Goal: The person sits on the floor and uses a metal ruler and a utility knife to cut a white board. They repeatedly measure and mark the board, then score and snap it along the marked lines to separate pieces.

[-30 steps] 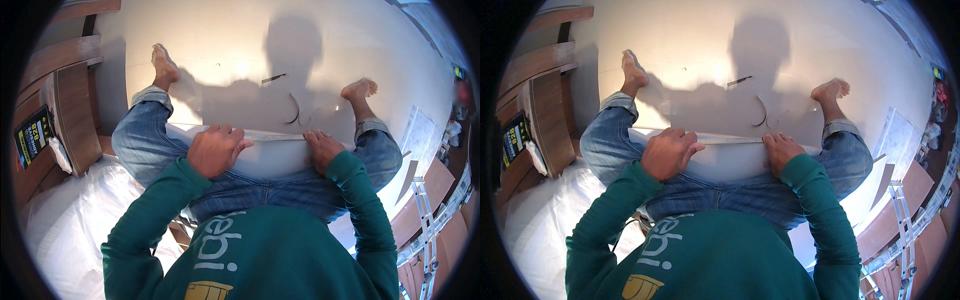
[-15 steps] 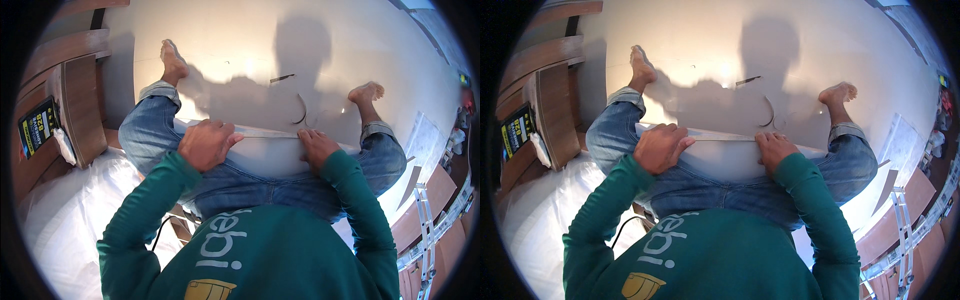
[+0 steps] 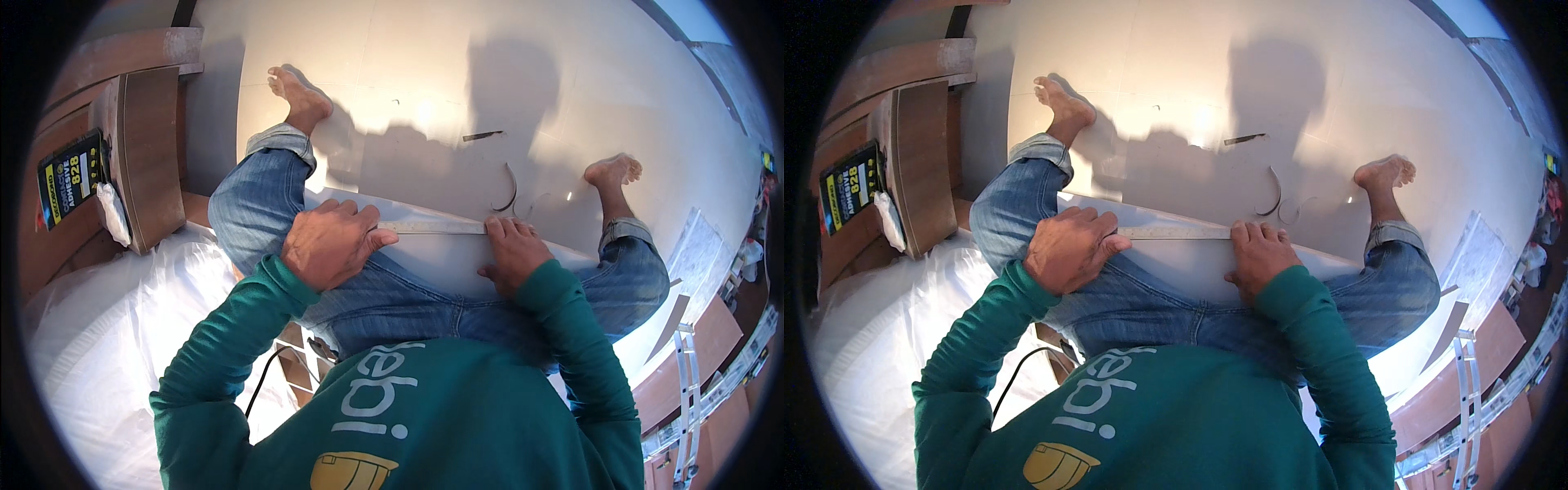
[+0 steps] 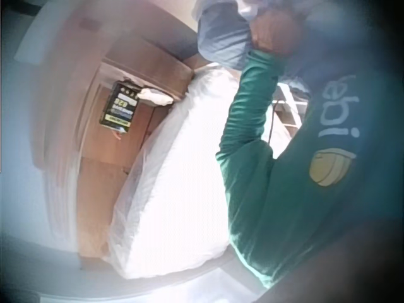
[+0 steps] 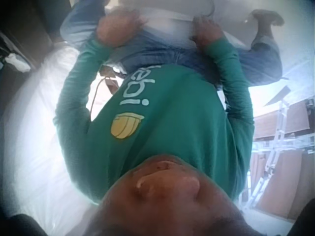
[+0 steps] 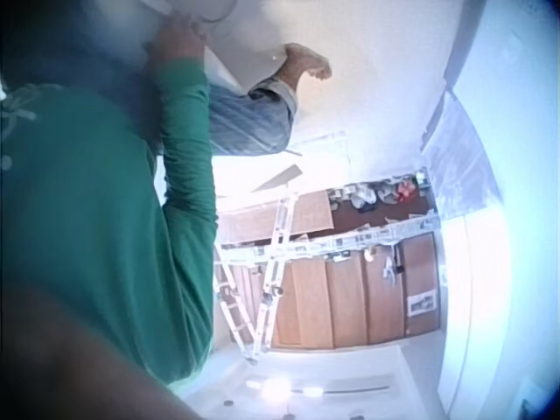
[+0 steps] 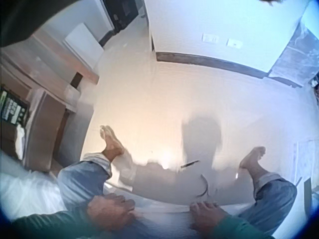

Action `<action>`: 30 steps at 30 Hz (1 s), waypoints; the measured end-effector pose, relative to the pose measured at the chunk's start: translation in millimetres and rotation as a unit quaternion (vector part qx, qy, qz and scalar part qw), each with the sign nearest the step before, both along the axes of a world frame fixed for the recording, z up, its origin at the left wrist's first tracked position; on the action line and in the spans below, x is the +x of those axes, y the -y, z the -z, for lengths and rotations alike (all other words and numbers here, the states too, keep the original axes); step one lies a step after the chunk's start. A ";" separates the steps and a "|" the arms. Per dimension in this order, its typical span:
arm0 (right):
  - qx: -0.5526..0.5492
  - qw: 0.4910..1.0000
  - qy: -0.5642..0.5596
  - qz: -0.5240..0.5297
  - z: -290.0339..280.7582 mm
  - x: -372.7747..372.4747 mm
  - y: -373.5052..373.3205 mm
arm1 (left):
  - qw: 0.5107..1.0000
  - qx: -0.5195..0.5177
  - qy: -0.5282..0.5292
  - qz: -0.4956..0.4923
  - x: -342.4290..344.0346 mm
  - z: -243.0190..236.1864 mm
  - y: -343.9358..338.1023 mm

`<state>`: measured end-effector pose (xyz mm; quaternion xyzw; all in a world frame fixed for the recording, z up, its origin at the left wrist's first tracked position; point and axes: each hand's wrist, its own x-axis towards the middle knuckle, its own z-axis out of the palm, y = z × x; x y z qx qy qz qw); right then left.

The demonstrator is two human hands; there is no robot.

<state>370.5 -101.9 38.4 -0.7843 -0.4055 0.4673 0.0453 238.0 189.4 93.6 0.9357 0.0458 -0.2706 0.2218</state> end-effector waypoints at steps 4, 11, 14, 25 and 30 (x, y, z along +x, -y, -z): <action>-0.021 0.999 -0.032 0.002 3.3 0.7 -10.2 | 0.999 -0.009 -0.031 0.011 4.7 17.7 -13.5; -0.115 0.989 -0.087 -0.002 0.8 11.5 -26.2 | 0.996 0.010 -0.080 0.029 12.2 34.5 -19.4; -0.073 0.996 -0.053 -0.011 5.8 7.4 -19.7 | 0.998 0.049 -0.028 0.029 2.3 40.4 -15.4; 0.009 1.000 -0.027 -0.001 10.4 -4.4 -19.9 | 0.999 -0.005 -0.051 0.009 -3.1 7.9 -22.2; -0.003 1.000 -0.025 -0.006 21.9 -4.7 -17.7 | 0.997 -0.015 -0.068 0.016 2.5 28.5 -26.1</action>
